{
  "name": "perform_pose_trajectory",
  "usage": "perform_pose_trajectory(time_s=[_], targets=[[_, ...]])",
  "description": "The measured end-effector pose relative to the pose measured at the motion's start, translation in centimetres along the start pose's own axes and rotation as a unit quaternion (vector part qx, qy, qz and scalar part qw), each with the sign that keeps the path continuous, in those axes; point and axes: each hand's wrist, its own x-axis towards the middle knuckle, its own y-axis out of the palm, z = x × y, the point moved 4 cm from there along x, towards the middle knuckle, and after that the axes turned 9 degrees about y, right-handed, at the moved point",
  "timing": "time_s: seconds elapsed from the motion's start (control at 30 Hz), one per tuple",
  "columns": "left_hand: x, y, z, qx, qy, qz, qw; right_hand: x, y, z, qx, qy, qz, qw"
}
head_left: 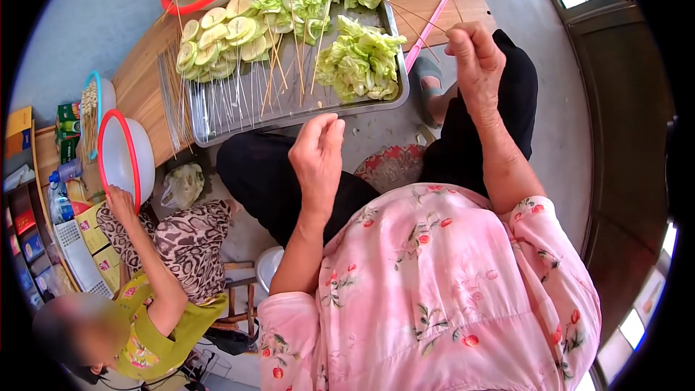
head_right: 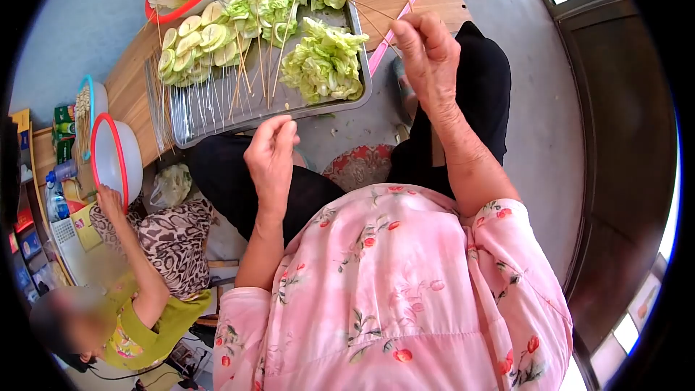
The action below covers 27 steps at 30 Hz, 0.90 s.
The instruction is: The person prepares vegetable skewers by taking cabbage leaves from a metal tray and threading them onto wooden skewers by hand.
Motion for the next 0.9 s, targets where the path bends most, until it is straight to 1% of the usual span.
perform_pose_trajectory(time_s=[0.03,0.07,0.1,0.13,0.17,0.2,0.27,0.3,0.33,0.43,0.47,0.53,0.6,0.67,0.7,0.73,0.8,0.83,0.9], targets=[[0.8,0.0,1.0,0.117,0.051,0.051,0.991,0.1,-0.2,0.2,0.056,0.033,0.026,0.998],[1.5,0.4,1.9,0.231,0.101,0.101,0.962,0.0,-0.2,0.3,0.057,0.033,0.026,0.998],[1.9,0.8,3.0,0.232,0.101,0.101,0.962,-0.3,0.0,0.1,0.086,0.062,0.039,0.994],[2.3,1.5,3.7,0.261,0.139,0.114,0.948,-0.4,0.2,-0.2,0.116,0.092,0.051,0.988],[2.6,2.2,4.2,0.289,0.177,0.127,0.932,-0.6,0.5,-0.6,0.127,0.1,0.055,0.985],[3.0,2.8,4.5,0.291,0.177,0.126,0.932,-0.8,0.6,-0.8,0.128,0.1,0.055,0.985],[3.8,3.9,5.0,0.357,0.173,0.137,0.908,-1.0,0.9,-1.2,0.117,0.138,0.074,0.981],[4.3,4.2,5.3,0.381,0.166,0.146,0.898,-1.0,1.0,-1.1,0.125,0.132,0.074,0.981],[4.9,4.6,5.5,0.381,0.168,0.147,0.897,-0.9,0.9,-1.2,0.125,0.132,0.071,0.981],[6.7,4.5,6.4,0.389,0.18,0.066,0.901,-0.7,0.7,-1.6,0.124,0.14,0.073,0.98],[7.3,4.2,6.8,0.389,0.182,0.067,0.901,-0.6,0.6,-1.8,0.125,0.146,0.073,0.979],[8.6,3.4,7.6,0.406,0.147,0.077,0.899,-0.6,0.5,-2.1,0.125,0.152,0.072,0.978],[9.5,3.0,8.8,0.421,0.157,0.062,0.891,-0.6,0.7,-2.2,0.122,0.16,0.082,0.976],[10.4,2.6,10.0,0.409,0.099,0.061,0.905,-0.7,1.1,-2.1,0.121,0.166,0.089,0.975],[10.8,2.5,10.3,0.394,0.092,0.048,0.913,-0.7,1.3,-2.1,0.12,0.171,0.096,0.973],[11.0,2.6,10.6,0.393,0.093,0.049,0.914,-0.7,1.4,-2.1,0.12,0.171,0.094,0.973],[11.2,2.4,10.6,0.411,0.079,0.002,0.908,-0.9,1.8,-2.2,0.119,0.169,0.116,0.972],[11.2,2.4,10.5,0.41,0.079,0.002,0.909,-1.0,1.9,-2.0,0.107,0.168,0.122,0.972],[11.2,2.5,10.8,0.321,-0.001,0.063,0.945,-1.2,2.0,-1.8,0.103,0.165,0.134,0.972]])
